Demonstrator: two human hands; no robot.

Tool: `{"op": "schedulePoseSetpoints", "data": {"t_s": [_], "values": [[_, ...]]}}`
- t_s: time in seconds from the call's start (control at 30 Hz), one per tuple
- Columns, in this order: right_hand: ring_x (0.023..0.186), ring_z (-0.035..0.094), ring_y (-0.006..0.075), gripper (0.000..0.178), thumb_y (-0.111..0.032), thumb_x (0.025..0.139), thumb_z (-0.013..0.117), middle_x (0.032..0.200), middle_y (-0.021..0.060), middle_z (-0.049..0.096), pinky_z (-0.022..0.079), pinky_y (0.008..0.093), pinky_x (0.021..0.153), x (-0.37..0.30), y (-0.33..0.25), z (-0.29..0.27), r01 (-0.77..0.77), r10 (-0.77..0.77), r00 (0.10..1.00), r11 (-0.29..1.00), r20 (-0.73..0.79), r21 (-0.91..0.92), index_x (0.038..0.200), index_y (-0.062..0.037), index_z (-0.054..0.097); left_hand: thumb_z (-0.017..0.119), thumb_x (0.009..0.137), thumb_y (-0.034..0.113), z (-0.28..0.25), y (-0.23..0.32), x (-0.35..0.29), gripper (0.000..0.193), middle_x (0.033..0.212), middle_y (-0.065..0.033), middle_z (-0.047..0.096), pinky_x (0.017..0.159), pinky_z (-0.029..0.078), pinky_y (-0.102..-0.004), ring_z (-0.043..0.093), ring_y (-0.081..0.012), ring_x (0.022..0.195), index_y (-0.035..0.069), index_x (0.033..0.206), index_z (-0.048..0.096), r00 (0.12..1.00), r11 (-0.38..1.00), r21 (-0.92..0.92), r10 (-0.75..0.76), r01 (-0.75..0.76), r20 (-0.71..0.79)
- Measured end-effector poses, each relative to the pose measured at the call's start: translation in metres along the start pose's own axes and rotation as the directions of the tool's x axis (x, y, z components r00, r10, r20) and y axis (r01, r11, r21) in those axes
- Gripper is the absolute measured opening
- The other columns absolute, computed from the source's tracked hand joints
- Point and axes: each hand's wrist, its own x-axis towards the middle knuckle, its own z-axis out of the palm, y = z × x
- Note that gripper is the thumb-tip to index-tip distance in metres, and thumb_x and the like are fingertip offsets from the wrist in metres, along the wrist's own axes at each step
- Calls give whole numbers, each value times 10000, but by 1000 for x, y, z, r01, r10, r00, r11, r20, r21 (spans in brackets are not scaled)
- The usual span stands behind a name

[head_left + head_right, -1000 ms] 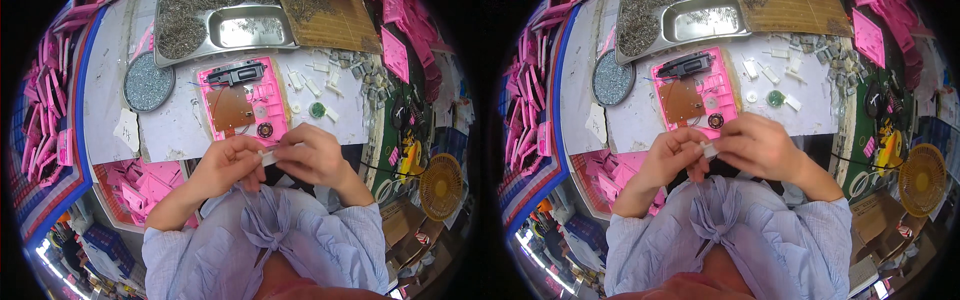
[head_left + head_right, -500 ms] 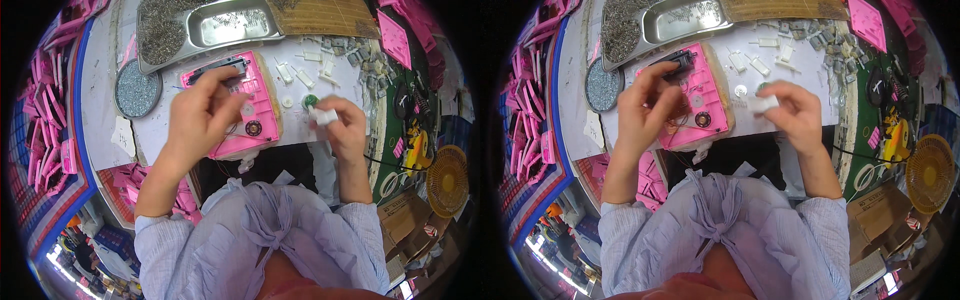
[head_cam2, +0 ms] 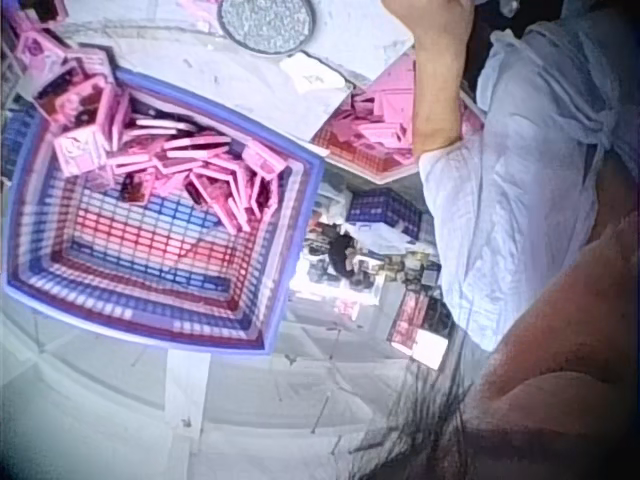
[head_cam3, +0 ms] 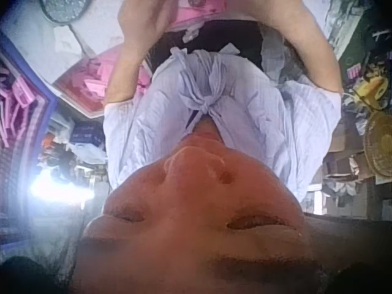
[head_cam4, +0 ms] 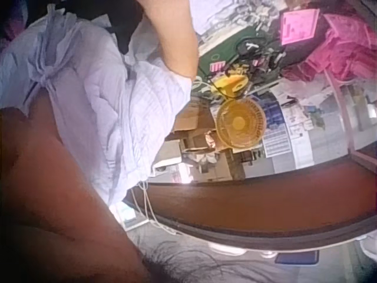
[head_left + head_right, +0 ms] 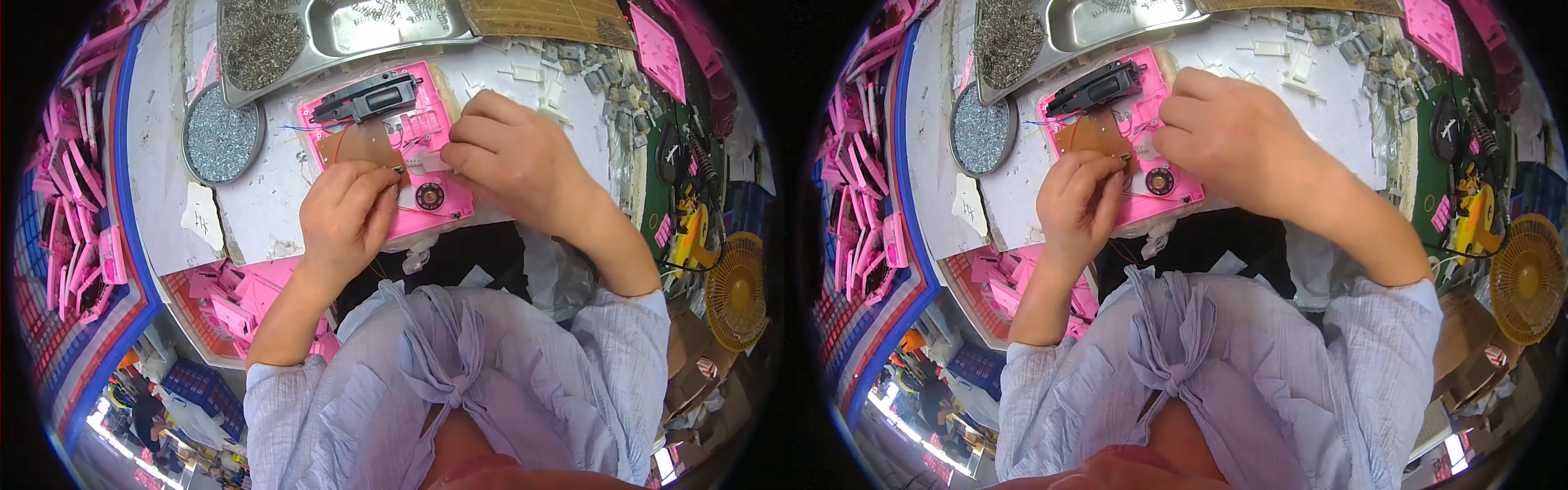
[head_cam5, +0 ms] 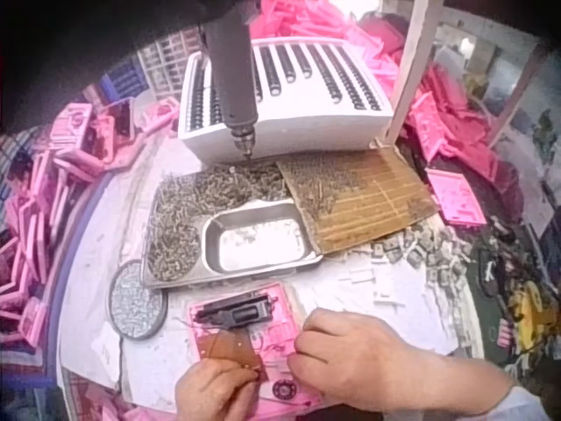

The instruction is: Assembling electronic toy components by soldering wires and screwing parts together on a factory workbench.

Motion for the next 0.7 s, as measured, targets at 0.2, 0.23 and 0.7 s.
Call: {"op": "schedulePoseSetpoints", "data": {"t_s": [0.2, 0.23, 0.7], "values": [[885, 627, 252, 254, -125, 678, 695, 891, 47, 627, 548, 360, 644, 6, 7, -5, 123, -122, 991, 992, 47, -19, 919, -51, 663, 751, 801, -13, 3, -1, -2, 173, 886, -113, 682, 653, 506, -352, 653, -273, 765, 42, 955, 695, 998, 1000, -7, -2, 1, -58], [887, 628, 256, 263, -126, 677, 696, 893, 51, 627, 549, 363, 645, 5, 7, -7, 126, -124, 991, 992, 45, -28, 925, -46, 666, 752, 800, -13, 4, -1, -2, 173, 884, -112, 681, 653, 507, -352, 654, -272, 763, 43, 954, 696, 998, 1000, -6, -3, 3, -61], [860, 632, 291, 341, -36, 690, 834, 940, 90, 677, 544, 370, 717, -14, 32, 29, 104, -49, 981, 951, -190, 292, 1009, -17, 714, 743, 793, -27, 7, -3, -1, 167, 882, -117, 689, 662, 519, -353, 667, -275, 766, 35, 938, 689, 997, 1000, 5, 8, -7, -82]]}}
